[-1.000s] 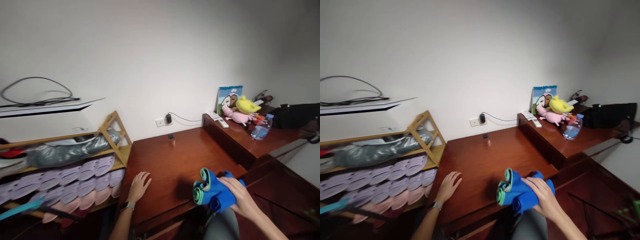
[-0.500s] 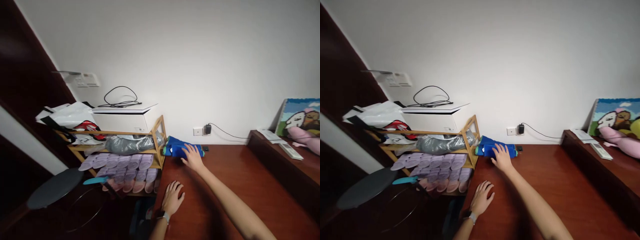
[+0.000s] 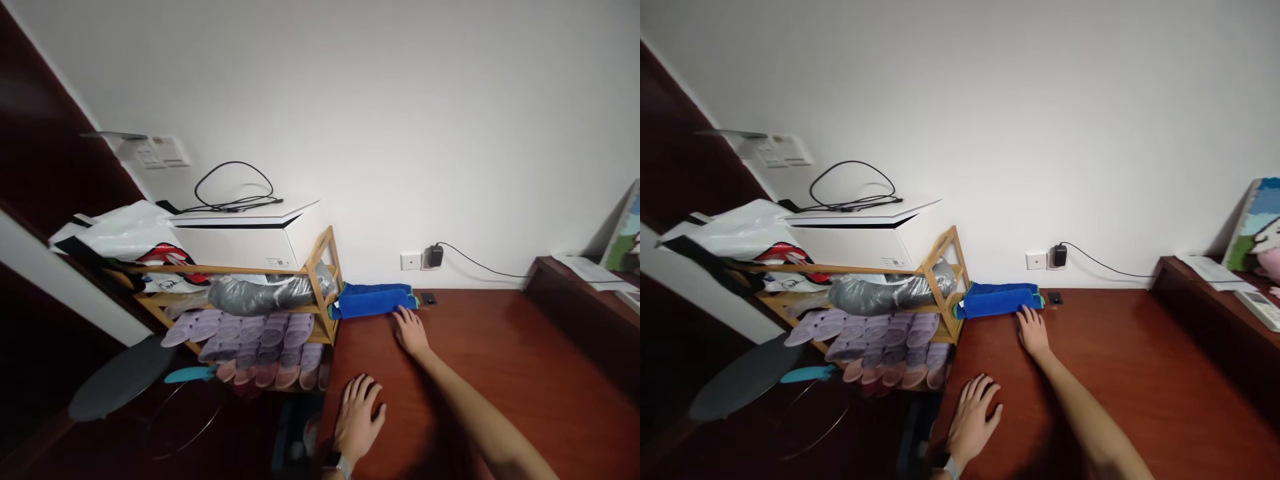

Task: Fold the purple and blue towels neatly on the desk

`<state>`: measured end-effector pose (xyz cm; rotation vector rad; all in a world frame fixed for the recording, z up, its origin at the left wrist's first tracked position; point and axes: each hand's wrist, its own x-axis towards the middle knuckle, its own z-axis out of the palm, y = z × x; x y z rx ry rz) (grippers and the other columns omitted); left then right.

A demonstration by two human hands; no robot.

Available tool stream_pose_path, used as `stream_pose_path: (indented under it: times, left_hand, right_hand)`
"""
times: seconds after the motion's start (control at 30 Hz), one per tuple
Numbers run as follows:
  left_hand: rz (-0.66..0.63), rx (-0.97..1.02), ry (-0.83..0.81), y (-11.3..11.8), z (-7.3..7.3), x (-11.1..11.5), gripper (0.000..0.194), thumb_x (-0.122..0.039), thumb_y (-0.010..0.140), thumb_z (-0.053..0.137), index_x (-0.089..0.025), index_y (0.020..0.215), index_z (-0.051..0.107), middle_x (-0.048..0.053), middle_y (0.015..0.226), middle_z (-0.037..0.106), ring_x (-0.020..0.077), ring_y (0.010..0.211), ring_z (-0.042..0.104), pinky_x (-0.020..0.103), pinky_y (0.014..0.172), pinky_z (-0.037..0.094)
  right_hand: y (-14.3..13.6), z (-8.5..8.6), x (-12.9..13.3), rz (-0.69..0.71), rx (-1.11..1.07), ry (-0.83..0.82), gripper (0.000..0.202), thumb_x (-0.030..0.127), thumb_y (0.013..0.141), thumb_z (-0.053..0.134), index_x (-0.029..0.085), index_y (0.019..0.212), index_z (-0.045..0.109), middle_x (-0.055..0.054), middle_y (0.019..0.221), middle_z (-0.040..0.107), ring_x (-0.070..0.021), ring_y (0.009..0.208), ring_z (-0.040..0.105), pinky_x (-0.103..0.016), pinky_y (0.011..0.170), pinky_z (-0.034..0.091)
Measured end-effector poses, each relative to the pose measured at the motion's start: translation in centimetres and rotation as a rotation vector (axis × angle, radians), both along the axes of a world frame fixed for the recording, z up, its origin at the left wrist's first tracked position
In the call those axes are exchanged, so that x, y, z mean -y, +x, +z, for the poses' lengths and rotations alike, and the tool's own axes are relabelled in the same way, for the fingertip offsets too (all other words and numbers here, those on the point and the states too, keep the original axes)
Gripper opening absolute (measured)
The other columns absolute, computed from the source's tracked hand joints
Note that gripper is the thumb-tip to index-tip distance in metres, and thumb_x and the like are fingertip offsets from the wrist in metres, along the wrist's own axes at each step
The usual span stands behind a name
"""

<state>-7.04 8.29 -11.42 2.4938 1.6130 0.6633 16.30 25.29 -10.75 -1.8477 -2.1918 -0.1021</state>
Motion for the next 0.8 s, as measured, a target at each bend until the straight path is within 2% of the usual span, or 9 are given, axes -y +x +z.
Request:
stream_pose_path:
  times: [0.1,0.23,0.3,0.4,0.5,0.57,0.63,0.73,0.8]
  left_hand:
    - [0.005,-0.024,0.008,-0.2,-0.4,0.1,0.045,-0.027,0.090,0.066,-0.036,0.133,0.062,0.001,0.142,0.063,0.0276,0.137,0.053,0.053,0.118,0.043]
    - [0.004,-0.062,0.040,-0.6,-1.1,-0.1,0.049,-0.028,0.089,0.068,-0.038,0.136,0.061,-0.001,0.144,0.062,0.0278,0.137,0.053,0.052,0.117,0.045]
    - [-0.004,-0.070,0.042,-0.8,-1.3,-0.2,0.048,-0.029,0.089,0.067,-0.037,0.136,0.060,0.000,0.145,0.062,0.0281,0.137,0.053,0.052,0.117,0.045]
    - [-0.015,-0.054,0.022,-0.9,-1.3,-0.3,0.047,-0.029,0.091,0.065,-0.037,0.137,0.061,0.001,0.146,0.061,0.0289,0.138,0.052,0.052,0.118,0.044]
    - [-0.012,-0.013,-0.014,-0.8,-1.2,-0.4,0.047,-0.032,0.091,0.065,-0.037,0.137,0.061,0.002,0.146,0.061,0.0312,0.138,0.052,0.054,0.118,0.043]
    - [-0.009,0.010,-0.038,-0.7,-1.1,-0.4,0.046,-0.034,0.090,0.066,-0.037,0.136,0.062,0.003,0.145,0.062,0.0321,0.138,0.053,0.056,0.118,0.042]
    - [-0.001,0.025,-0.049,-0.6,-1.1,-0.4,0.046,-0.033,0.090,0.066,-0.037,0.135,0.062,0.002,0.145,0.062,0.0319,0.138,0.053,0.056,0.119,0.041]
    - [0.013,0.032,-0.034,-0.4,-1.1,-0.3,0.044,-0.030,0.090,0.065,-0.035,0.133,0.064,0.003,0.143,0.063,0.0307,0.137,0.053,0.055,0.118,0.042]
    - [0.008,0.032,-0.006,-0.4,-1.1,-0.3,0.043,-0.026,0.091,0.063,-0.034,0.132,0.064,0.003,0.141,0.064,0.0293,0.136,0.054,0.054,0.118,0.042]
  right_hand:
    - [-0.5,-0.1,-4.2,-0.055,0.069,-0.072,0.071,0.021,0.095,0.047,0.039,0.162,0.031,0.000,0.174,0.020,-0.0357,0.156,0.020,-0.060,0.120,0.026]
    - [-1.1,-0.5,-7.7,-0.157,0.088,-0.133,0.073,0.016,0.097,0.039,0.047,0.161,0.027,-0.002,0.171,0.029,-0.0368,0.149,0.033,-0.061,0.109,0.038]
    - [-1.4,-0.1,-8.7,-0.185,0.058,-0.136,0.070,0.014,0.097,0.038,0.048,0.159,0.034,-0.005,0.167,0.038,-0.0371,0.142,0.041,-0.061,0.104,0.041]
    - [-1.7,1.4,-9.2,-0.188,-0.026,-0.117,0.056,0.019,0.099,0.042,0.043,0.147,0.056,-0.010,0.153,0.055,-0.0375,0.133,0.048,-0.064,0.102,0.038]
    - [-1.7,3.7,-8.7,-0.140,-0.071,-0.053,0.040,0.027,0.101,0.046,0.039,0.127,0.073,-0.009,0.141,0.065,-0.0357,0.131,0.049,-0.063,0.108,0.033]
    - [-1.4,5.8,-8.0,-0.102,-0.089,0.007,0.038,0.028,0.103,0.043,0.034,0.123,0.075,-0.009,0.137,0.067,-0.0322,0.130,0.051,-0.057,0.111,0.033]
    - [-1.0,8.6,-6.8,-0.070,-0.106,0.069,0.040,0.027,0.106,0.037,0.026,0.126,0.072,-0.010,0.131,0.069,-0.0277,0.126,0.055,-0.047,0.111,0.036]
    - [0.2,13.0,-3.2,0.012,-0.154,0.183,0.041,0.029,0.108,0.033,0.020,0.129,0.067,-0.011,0.121,0.071,-0.0228,0.115,0.062,-0.035,0.102,0.043]
    - [1.1,15.2,0.9,0.090,-0.212,0.279,0.038,0.033,0.109,0.033,0.020,0.122,0.066,-0.010,0.113,0.072,-0.0223,0.106,0.065,-0.032,0.092,0.047]
